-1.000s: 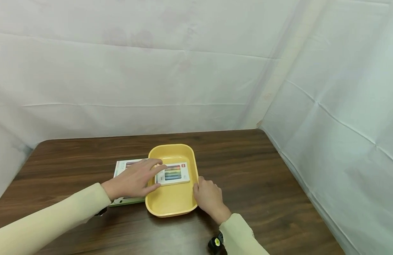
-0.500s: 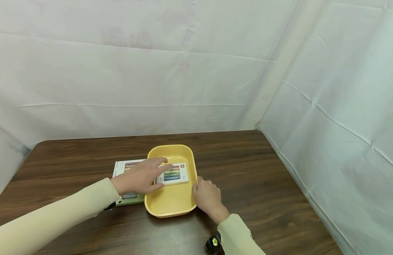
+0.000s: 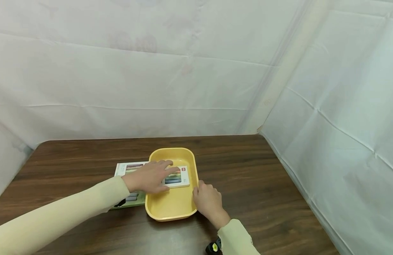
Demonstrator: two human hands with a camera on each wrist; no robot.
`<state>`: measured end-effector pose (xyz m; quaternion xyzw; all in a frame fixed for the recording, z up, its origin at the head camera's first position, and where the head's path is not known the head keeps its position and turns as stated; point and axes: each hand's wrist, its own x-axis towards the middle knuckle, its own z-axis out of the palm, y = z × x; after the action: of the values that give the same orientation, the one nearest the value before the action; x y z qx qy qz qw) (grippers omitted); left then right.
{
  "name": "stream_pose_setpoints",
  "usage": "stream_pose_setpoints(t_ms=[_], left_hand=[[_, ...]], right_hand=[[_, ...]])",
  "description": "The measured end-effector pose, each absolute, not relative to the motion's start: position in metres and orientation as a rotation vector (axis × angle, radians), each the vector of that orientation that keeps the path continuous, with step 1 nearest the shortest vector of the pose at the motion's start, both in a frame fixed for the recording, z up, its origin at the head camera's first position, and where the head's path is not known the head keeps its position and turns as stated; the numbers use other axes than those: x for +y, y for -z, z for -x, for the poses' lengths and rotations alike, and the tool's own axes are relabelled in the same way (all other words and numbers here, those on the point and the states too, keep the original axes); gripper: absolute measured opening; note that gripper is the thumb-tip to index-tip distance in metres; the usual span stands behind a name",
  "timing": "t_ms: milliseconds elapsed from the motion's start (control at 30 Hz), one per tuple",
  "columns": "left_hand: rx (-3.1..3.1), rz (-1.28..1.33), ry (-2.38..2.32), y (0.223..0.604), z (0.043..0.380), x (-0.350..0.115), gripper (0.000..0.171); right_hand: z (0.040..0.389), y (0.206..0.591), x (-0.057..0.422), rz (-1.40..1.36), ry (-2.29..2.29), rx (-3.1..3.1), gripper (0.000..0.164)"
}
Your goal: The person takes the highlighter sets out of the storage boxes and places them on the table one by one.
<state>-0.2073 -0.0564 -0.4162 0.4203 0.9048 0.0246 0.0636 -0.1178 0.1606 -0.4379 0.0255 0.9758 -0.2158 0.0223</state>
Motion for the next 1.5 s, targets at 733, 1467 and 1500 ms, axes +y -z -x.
stream_pose_setpoints(t_ms=[733,1467,1500], left_hand=[[2.682,-1.335,-0.046,0.426,0.215,-0.038,0.065],[2.719,-1.315,0.009,0.43,0.22,-0.036,0.064],[2.72,-1.314,0.003,0.43,0.221,-0.037,0.064]], right_hand=[[0.112,0.437,0.16,-0.129,0.612,3.063,0.022],[0.118,0.439,0.158,-0.111,0.591,3.075,0.022],[0.118,0.44,0.158,-0.111,0.594,3.073,0.022]])
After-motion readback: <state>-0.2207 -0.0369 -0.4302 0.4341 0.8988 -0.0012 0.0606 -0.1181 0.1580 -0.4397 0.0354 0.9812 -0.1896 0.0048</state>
